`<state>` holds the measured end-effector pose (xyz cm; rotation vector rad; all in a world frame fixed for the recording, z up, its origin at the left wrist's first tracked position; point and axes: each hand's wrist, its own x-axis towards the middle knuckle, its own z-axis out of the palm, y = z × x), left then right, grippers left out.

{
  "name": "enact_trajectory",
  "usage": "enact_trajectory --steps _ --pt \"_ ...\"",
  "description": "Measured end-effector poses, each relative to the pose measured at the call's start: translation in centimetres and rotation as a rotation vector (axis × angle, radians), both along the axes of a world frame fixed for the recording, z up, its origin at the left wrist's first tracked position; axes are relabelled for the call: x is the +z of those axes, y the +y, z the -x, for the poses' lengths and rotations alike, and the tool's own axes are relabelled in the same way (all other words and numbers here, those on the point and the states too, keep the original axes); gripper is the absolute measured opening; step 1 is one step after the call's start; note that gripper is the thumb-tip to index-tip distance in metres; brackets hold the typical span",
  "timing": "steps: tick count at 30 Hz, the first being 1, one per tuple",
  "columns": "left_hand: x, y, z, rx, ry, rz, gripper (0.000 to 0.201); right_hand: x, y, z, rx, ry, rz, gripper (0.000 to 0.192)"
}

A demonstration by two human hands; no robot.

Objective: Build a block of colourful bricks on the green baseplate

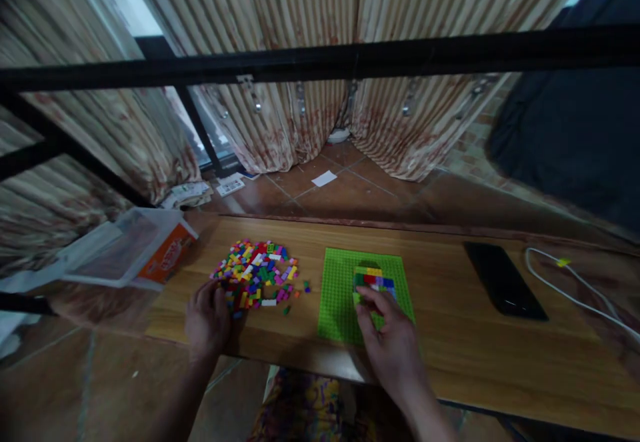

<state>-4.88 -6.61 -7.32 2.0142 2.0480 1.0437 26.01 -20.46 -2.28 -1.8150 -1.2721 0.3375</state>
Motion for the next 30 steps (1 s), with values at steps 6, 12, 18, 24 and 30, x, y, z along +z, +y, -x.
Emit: enact_trajectory --steps 6,12,18,24,30 --pt "-0.1 -0.3 -0.1 0.012 -0.017 -0.021 0.034 -0.2 4.7 6.6 0.324 -0.127 0.013 0.026" --pt "-0.2 -0.6 -0.2 0.013 -0.054 -0.021 0.031 -2.1 9.6 9.9 0.423 -0.313 0.115 0.029" --pt "-0.2 -0.8 -0.3 -0.005 -0.079 -0.051 0.03 -0.9 12.6 11.5 0.47 -0.402 0.226 0.032" --pt "-0.3 -0.8 -0.1 0.003 -0.089 -0.038 0.029 -0.2 15.5 12.9 0.558 -0.495 0.338 0.037" --pt "-0.3 -0.7 0.0 -0.007 -0.058 -0.028 0.032 0.1 15.8 13.5 0.559 -0.563 0.354 0.024"
